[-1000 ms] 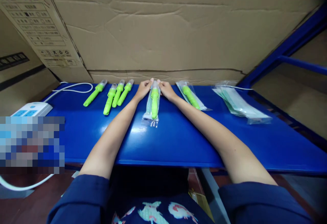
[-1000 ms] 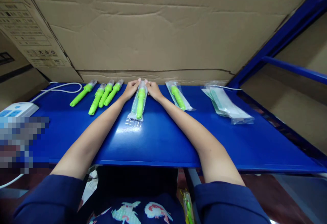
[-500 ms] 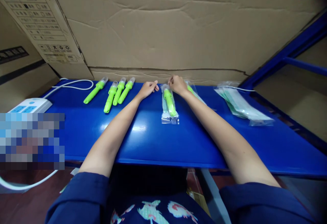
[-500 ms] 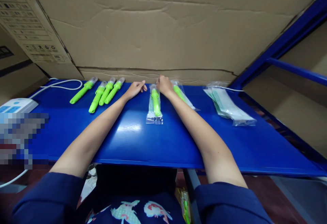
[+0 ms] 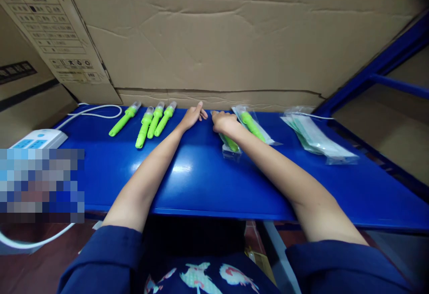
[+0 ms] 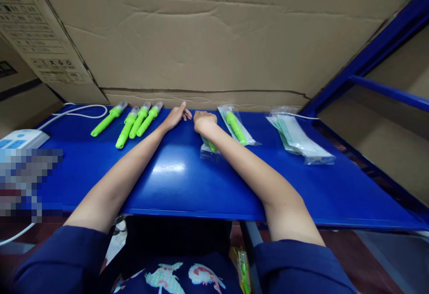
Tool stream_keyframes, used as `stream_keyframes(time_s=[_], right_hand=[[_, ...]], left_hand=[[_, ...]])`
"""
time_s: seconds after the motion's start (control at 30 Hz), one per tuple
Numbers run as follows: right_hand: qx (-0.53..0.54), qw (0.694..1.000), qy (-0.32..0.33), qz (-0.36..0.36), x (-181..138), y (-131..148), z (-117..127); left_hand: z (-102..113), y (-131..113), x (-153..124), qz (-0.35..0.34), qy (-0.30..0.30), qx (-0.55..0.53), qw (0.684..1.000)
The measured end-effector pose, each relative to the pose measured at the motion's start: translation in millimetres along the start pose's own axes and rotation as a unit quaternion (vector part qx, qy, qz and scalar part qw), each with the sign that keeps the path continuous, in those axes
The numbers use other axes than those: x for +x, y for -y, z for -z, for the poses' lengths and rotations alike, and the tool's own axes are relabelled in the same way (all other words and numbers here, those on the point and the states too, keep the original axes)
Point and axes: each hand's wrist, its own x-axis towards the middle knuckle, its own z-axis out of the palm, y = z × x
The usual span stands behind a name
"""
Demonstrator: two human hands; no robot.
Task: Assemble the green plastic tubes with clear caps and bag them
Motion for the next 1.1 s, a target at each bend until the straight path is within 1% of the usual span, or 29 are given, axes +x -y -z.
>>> stream_keyframes(time_s=[0.1,0.23,0.37,0.43,0.5,0.57,0.63,0.67,0.73,0.8,0.83,0.9,0.93,1.0,1.03,1.07,1.1], right_hand=[[0.003,1.0,-0.012,-0.019,9,-7,-4],[0.013,0.997,-0.055,-0.057,21,-23,-10],[0.01,0.993,-0.1,-0.055,29,-37,-21],[0.01,0.992,-0.12,-0.048,32,-42,-24],[0.025,0.991,-0.128,-0.042,33,-46,-21],[0.065,0.988,-0.133,-0.043,34,-52,-12],[0.113,0.981,-0.145,-0.057,33,-65,4],[0.132,0.977,-0.147,-0.078,32,-75,13],[0.161,0.969,-0.129,-0.137,30,-100,29],[0.186,0.956,-0.123,-0.192,28,-131,37],[0.194,0.947,-0.117,-0.229,28,-147,37],[0.193,0.924,-0.131,-0.304,28,-180,30],[0.18,0.921,-0.138,-0.316,30,-195,23],[0.137,0.922,-0.146,-0.331,34,-222,5],[0.111,0.922,-0.164,-0.331,36,-233,-5],[0.092,0.923,-0.164,-0.336,39,-242,-14],[0.073,0.924,-0.182,-0.328,42,-250,-22]], left_hand=[[0,0,0,0.002,-0.002,0.0,1.0],[-2,2,3,0.001,-0.002,-0.012,1.0],[-2,7,5,-0.001,-0.009,0.006,1.0],[-2,7,3,-0.025,-0.047,0.045,0.998],[0,5,0,-0.058,-0.113,0.114,0.985],[1,1,-5,-0.067,-0.181,0.205,0.959],[2,-3,-10,-0.044,-0.221,0.286,0.931],[2,-5,-11,-0.03,-0.23,0.314,0.921],[3,-6,-13,-0.012,-0.234,0.349,0.908],[4,-5,-14,-0.01,-0.233,0.373,0.898],[4,-5,-14,-0.01,-0.234,0.383,0.893],[5,-5,-16,-0.005,-0.239,0.401,0.884],[5,-6,-16,-0.002,-0.241,0.408,0.881],[8,-13,-18,-0.002,-0.234,0.424,0.875],[11,-18,-18,-0.005,-0.224,0.435,0.872],[15,-24,-17,-0.005,-0.212,0.445,0.87],[21,-32,-16,0.004,-0.21,0.451,0.868]])
